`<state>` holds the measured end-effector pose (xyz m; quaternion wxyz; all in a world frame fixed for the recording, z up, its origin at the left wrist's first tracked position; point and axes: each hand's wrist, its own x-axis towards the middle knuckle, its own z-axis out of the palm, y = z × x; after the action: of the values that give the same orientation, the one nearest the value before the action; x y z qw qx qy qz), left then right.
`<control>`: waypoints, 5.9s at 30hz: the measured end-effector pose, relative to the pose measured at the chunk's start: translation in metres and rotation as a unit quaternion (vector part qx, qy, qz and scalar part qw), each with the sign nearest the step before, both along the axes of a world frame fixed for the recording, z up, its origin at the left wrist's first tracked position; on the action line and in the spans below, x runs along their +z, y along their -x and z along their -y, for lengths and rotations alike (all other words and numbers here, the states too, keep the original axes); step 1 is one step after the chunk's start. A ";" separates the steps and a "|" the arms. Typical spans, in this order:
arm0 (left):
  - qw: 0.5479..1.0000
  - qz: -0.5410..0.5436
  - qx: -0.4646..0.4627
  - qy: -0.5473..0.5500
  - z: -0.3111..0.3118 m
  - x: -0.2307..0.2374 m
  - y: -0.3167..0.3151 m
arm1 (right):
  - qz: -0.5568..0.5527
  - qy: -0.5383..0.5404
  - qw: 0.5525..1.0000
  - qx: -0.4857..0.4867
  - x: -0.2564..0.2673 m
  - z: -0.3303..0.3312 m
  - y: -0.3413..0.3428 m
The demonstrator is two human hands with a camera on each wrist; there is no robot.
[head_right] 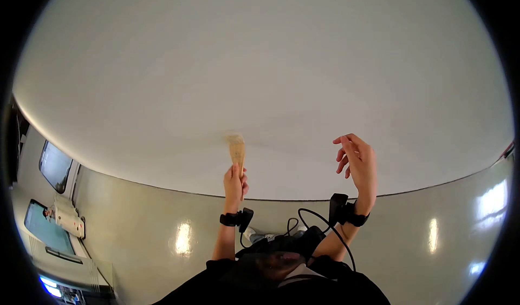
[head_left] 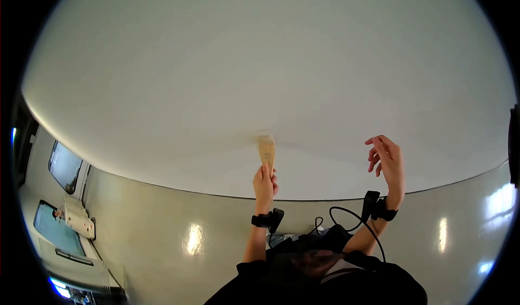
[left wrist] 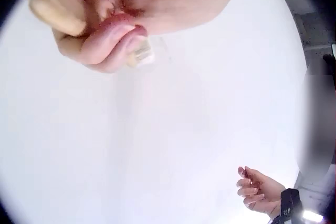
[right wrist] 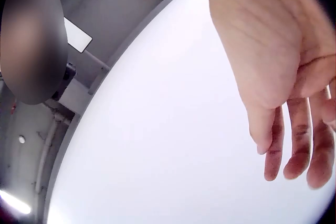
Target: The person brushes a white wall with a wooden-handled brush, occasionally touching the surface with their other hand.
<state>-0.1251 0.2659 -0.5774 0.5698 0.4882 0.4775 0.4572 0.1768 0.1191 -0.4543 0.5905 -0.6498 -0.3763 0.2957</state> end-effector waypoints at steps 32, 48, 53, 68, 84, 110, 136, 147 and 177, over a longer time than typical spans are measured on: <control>0.999 -0.012 0.030 0.008 0.026 0.066 0.053 | 0.035 0.044 0.998 0.033 0.013 -0.003 -0.005; 0.994 -0.043 -0.070 0.078 -0.042 -0.008 0.087 | 0.034 0.070 0.994 0.076 0.013 -0.002 -0.002; 0.984 -0.145 -0.004 0.102 -0.009 -0.029 0.104 | 0.038 0.078 0.994 0.072 0.013 -0.001 -0.002; 0.935 0.001 0.060 -0.350 -0.037 0.299 0.044 | 0.031 0.061 0.989 0.127 0.002 -0.004 -0.009; 0.994 -0.036 0.099 -0.013 0.017 0.121 0.121 | 0.044 0.107 0.992 0.055 0.013 0.007 -0.012; 0.995 -0.016 0.069 0.066 0.011 0.015 0.135 | 0.046 0.158 0.974 0.158 0.033 -0.013 -0.002; 0.981 -0.008 -0.023 0.190 0.066 0.096 0.024 | 0.367 0.050 0.849 0.377 0.067 -0.084 0.110; 0.983 -0.031 -0.139 -0.114 0.049 0.232 0.022 | 0.520 -0.335 0.778 0.115 0.130 -0.129 0.153; 0.837 -0.476 0.175 -0.205 0.027 0.116 0.243 | 0.717 -0.207 0.664 0.038 0.138 -0.211 0.193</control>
<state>-0.3677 0.2386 -0.4617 0.0692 0.6598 0.6626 0.3476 -0.0163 0.3302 -0.3164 0.2454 -0.5072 -0.7597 -0.3248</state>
